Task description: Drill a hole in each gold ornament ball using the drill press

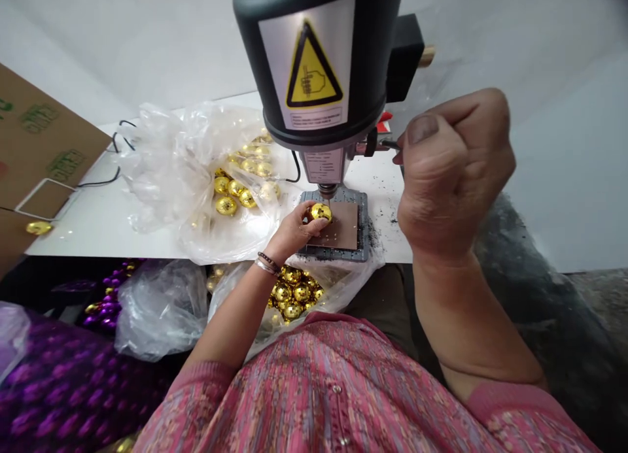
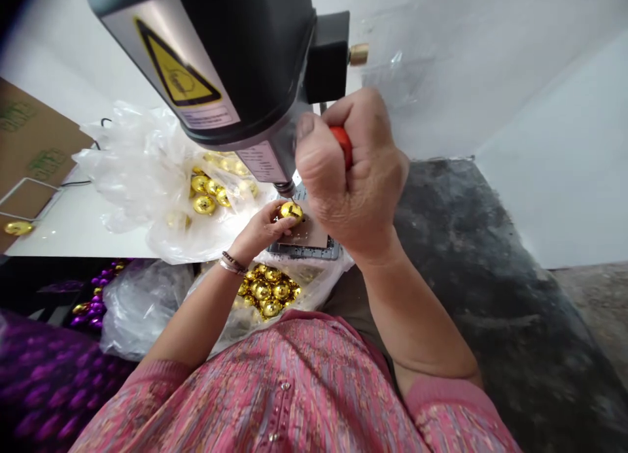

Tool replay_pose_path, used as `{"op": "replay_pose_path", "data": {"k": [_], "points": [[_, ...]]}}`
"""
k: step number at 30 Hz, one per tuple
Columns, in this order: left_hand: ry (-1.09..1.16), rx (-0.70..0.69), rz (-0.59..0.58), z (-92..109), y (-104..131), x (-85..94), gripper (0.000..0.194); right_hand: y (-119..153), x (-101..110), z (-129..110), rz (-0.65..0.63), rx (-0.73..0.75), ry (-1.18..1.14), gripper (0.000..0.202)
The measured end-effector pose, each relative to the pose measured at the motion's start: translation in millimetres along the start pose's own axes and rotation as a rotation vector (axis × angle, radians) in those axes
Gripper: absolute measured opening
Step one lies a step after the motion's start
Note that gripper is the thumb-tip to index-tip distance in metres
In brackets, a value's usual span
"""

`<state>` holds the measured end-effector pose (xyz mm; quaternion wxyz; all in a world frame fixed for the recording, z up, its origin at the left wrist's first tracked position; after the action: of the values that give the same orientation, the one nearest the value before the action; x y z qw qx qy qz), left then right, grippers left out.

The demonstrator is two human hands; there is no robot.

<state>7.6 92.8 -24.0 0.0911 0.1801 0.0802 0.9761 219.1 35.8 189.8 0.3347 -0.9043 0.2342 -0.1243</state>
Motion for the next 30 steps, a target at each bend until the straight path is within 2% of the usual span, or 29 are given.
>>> {"op": "replay_pose_path", "data": {"k": [4,8,11,14,18,20,25,30], "points": [[-0.124,-0.039,0.006,4,-3,-2.0,0.046,-1,-2,0,-0.01,-0.018,-0.027,0.021],[-0.256,-0.127,0.024,17,-7,-4.9,0.056,-2,-2,0,-0.017,-0.037,-0.041,0.023],[-0.271,-0.143,-0.016,20,-9,-13.2,0.061,-3,-1,0,-0.031,-0.05,-0.058,0.025],[-0.225,-0.098,-0.03,15,-10,-17.5,0.067,-3,0,0,-0.028,-0.039,-0.036,0.026],[-0.166,-0.064,-0.018,12,-8,-19.7,0.073,3,6,-1,0.014,0.03,0.024,0.026],[-0.15,-0.069,-0.012,12,-7,-20.7,0.072,11,7,1,-0.008,0.078,0.046,0.024],[-0.151,-0.122,-0.025,13,-9,-22.7,0.061,42,7,0,-0.063,0.339,0.156,0.012],[-0.209,-0.184,-0.006,15,-9,-20.3,0.06,56,8,14,-0.004,0.373,0.154,0.013]]}}
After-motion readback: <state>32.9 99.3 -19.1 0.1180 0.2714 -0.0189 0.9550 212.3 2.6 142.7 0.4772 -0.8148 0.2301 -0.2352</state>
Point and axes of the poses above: each hand's wrist, its own y-axis away from the middle knuckle, its own x-axis out of the back of the hand, z = x × y, the point moved 10 cm from there along -y, towards the middle knuckle, and after that the axes turned 5 degrees about -x, right-handed, at the moved point
